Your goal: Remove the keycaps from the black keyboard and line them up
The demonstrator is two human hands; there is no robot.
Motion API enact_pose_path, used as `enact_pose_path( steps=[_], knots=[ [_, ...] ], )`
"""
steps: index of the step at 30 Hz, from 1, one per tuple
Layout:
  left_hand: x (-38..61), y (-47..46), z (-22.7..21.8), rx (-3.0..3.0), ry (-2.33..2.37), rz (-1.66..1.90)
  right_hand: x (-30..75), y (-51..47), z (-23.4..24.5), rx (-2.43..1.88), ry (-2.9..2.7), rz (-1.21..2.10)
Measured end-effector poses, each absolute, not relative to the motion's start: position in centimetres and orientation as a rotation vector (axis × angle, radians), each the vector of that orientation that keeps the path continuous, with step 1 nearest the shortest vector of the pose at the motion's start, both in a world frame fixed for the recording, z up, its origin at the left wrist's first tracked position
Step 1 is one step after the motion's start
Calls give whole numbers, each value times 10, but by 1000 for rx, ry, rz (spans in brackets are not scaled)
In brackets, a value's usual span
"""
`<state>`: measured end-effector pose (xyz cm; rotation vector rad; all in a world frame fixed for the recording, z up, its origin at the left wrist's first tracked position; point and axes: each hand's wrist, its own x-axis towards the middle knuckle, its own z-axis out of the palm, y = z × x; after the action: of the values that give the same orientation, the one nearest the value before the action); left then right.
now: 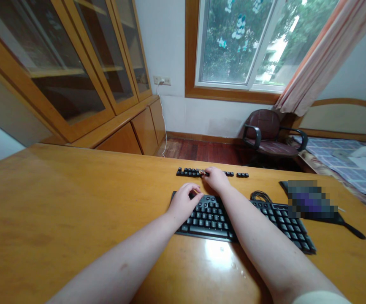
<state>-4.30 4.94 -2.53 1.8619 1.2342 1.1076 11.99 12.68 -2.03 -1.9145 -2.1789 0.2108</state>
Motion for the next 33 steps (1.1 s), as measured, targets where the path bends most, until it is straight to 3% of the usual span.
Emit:
enact_pose_path(
  steps=[33],
  knots=[
    [-43, 50, -24, 1872, 1230, 1107, 118, 125, -21, -1787, -2274, 309]
  ],
)
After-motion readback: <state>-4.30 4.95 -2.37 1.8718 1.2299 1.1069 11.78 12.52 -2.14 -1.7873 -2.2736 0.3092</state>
